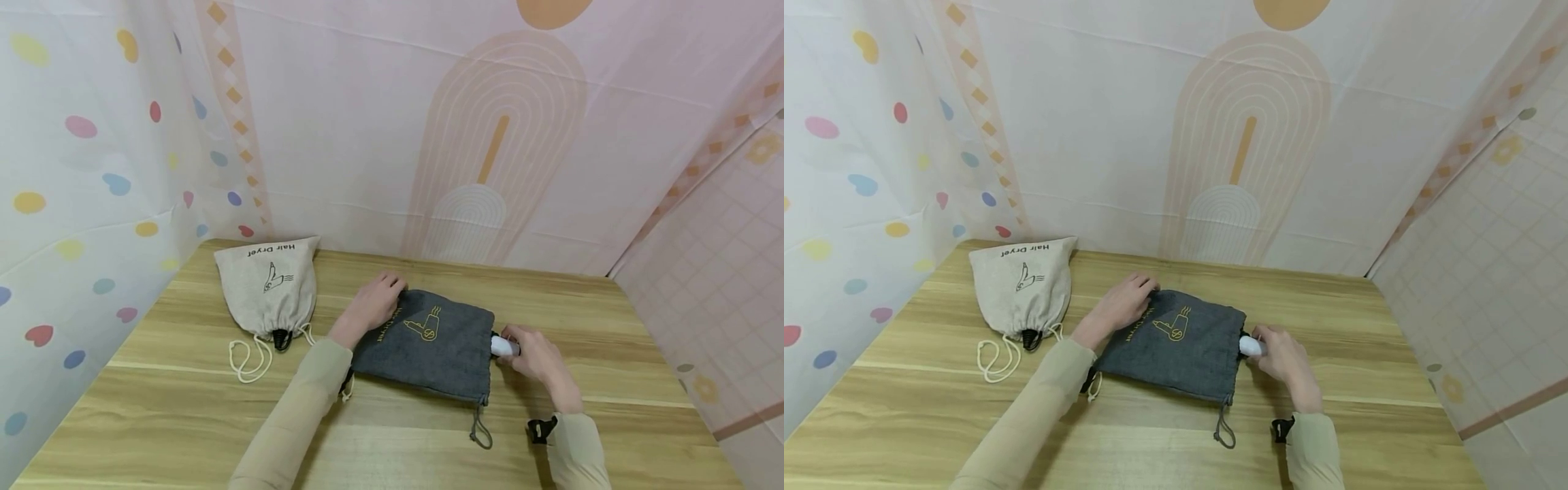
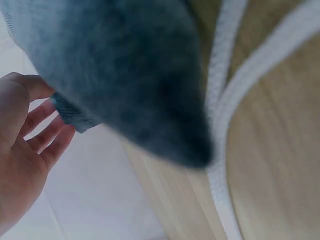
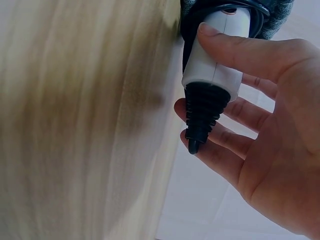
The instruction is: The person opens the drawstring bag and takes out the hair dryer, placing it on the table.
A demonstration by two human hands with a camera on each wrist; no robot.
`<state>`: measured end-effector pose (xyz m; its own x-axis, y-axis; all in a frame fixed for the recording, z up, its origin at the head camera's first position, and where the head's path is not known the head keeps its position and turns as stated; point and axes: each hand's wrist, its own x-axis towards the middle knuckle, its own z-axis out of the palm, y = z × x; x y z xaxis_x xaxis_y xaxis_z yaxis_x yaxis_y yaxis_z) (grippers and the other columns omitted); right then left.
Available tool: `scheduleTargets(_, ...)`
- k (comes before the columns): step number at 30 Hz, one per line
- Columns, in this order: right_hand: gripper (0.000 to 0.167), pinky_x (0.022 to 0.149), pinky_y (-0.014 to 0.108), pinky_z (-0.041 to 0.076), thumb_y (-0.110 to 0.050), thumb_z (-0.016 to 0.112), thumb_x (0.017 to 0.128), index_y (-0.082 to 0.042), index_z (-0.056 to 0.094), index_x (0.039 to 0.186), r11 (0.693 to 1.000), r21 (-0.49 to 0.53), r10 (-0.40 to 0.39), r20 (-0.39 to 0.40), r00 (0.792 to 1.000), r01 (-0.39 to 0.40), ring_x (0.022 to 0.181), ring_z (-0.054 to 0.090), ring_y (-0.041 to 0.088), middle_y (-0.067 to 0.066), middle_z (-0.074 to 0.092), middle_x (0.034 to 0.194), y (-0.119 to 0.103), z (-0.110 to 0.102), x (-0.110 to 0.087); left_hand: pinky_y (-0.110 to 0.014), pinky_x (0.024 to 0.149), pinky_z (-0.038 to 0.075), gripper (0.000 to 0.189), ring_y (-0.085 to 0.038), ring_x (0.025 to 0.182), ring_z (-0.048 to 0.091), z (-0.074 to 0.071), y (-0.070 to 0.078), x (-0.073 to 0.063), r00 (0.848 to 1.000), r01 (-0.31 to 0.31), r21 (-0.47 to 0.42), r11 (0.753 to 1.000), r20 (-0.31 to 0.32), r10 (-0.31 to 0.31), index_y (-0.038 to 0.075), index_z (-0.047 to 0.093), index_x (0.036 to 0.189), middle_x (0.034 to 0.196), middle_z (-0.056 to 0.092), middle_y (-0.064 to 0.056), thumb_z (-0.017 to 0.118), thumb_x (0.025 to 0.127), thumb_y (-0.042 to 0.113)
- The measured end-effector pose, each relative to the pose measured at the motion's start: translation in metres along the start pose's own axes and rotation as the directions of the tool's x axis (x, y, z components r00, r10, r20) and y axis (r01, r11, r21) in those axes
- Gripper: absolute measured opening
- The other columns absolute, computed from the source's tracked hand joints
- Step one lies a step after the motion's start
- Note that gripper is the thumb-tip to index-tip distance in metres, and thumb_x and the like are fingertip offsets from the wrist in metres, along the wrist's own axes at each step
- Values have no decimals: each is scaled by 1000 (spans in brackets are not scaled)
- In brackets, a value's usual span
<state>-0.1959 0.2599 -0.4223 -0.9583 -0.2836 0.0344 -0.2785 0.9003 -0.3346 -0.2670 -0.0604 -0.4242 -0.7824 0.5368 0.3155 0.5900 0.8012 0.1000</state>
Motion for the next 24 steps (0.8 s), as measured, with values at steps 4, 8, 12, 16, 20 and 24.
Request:
scheduleTargets(4,26,61,37,49,-14,76,78,-11,62,100,1000,-2,-5,-3,1000,5,80,65,24,11,69,97,1,0,0,-42,85,52,26,-30,105,59,-4,4,-8,1000,-17,-11,1000,-8,17,8,59,118,115,62,-13,56,92,8)
scheduleTargets(8,26,61,37,49,-15,76,78,-11,62,100,1000,-4,-7,-8,1000,7,80,64,24,12,69,97,0,0,0,-40,84,52,22,-28,101,61,-9,9,-18,999,-47,-23,999,-7,47,9,61,113,112,63,-10,58,92,11)
scheduleTargets(12,26,62,38,49,-15,76,78,-11,63,100,1000,0,-7,-10,1000,7,81,64,24,11,69,98,0,0,0,-35,75,52,10,-21,85,62,-17,15,-27,995,-58,-30,998,74,60,13,63,100,97,64,-5,60,92,19)
scheduleTargets(16,26,63,39,50,-14,75,78,-11,62,101,1000,5,-5,-1,1000,5,82,64,24,12,69,99,1,0,0,-32,66,49,22,-16,73,58,-29,24,-34,970,-8,-75,997,240,26,14,62,94,87,60,-2,64,89,35)
scheduleTargets(20,26,64,40,50,-14,75,79,-11,62,102,1000,10,5,8,1000,-5,83,64,24,11,69,100,1,0,0,-36,74,51,47,-19,83,60,-40,34,-39,912,80,-101,992,408,-31,14,60,104,99,60,-4,73,77,49)
scheduleTargets(24,26,65,39,50,-14,75,79,-11,62,102,1000,18,8,15,1000,-8,84,64,24,11,68,101,0,0,0,-39,85,51,60,-24,102,60,-44,42,-44,863,106,-73,992,502,-55,14,57,111,116,56,-7,81,67,48)
